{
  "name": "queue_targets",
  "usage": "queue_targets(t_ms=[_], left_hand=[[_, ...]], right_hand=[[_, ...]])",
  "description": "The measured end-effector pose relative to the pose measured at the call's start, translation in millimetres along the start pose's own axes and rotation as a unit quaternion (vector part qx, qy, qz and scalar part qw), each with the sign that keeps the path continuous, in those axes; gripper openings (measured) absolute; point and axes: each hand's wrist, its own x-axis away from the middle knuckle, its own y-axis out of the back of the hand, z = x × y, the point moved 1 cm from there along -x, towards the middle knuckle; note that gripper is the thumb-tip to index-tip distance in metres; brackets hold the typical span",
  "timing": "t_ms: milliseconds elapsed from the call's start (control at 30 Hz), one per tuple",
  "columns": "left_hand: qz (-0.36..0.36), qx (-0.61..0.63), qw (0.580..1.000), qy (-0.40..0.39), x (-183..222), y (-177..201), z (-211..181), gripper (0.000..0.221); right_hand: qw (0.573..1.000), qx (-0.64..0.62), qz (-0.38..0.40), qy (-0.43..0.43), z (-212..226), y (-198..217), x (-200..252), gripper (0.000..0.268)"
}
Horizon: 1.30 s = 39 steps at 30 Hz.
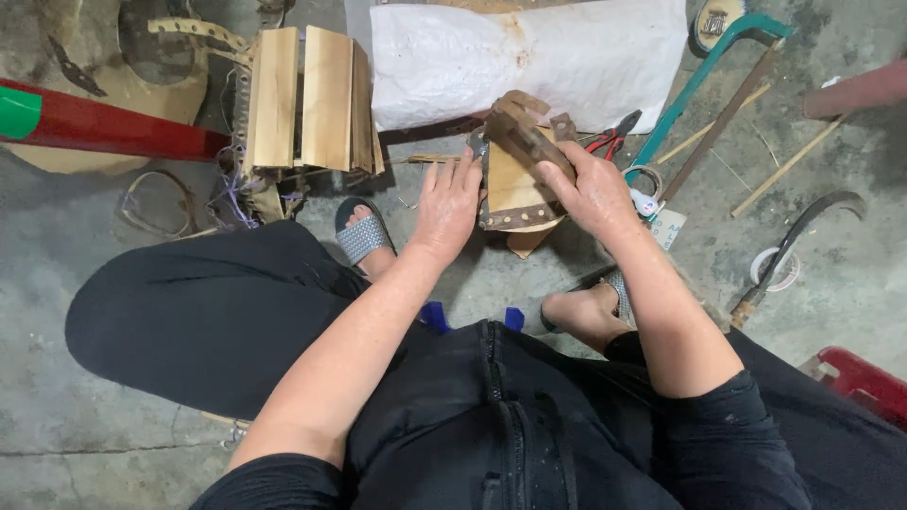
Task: Assembling parts of a musical instrument by applying glue and hammering components together while sitting on the floor.
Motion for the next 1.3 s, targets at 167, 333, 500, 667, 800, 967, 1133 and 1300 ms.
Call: queue_targets(t_ms=[167, 333, 500, 667, 800, 967, 1133, 1300], left_hand=[[0.012, 0.049, 0.999, 0.016, 2.9, 2.6, 0.5, 0.039], [-0.005, 0.02, 1.0, -0.01, 2.6, 10.4, 0.7, 0.022], [-0.026, 0.003, 0.999, -0.023, -0.5, 11.1, -0.7, 0.015], [-0.038, 0.018, 0.999, -0.016, -1.9, 7.8, -2.4, 0.012], [-0.04, 0.024, 0.999, -0.012, -5.1, 12.8, -3.1, 0.012], [-0.03, 0.016, 0.999, -0.015, -6.0, 14.1, -2.5, 0.014], [-0.026, 0.018, 0.999, -0.011, -5.6, 15.2, -3.4, 0.016], [-0.037, 0.027, 0.999, -0.013, -3.8, 12.7, -3.7, 0.013]], right_hand=[[0.999, -0.05, 0.008, -0.012, -2.3, -1.4, 0.2, 0.045], [0.998, -0.057, 0.01, -0.019, 0.1, -1.7, -0.1, 0.044], [0.997, -0.072, -0.001, -0.007, 7.7, 2.1, 7.8, 0.043], [0.995, -0.066, -0.073, 0.03, 21.9, 15.5, 21.5, 0.04], [0.989, -0.07, -0.113, 0.071, 28.5, 17.9, 24.9, 0.041], [0.997, 0.029, -0.042, 0.05, 28.1, 5.6, 20.0, 0.045], [0.998, -0.052, -0.041, 0.0, 11.9, 5.4, 14.4, 0.041], [0.985, -0.116, -0.118, 0.04, 18.6, 18.3, 21.8, 0.034]])
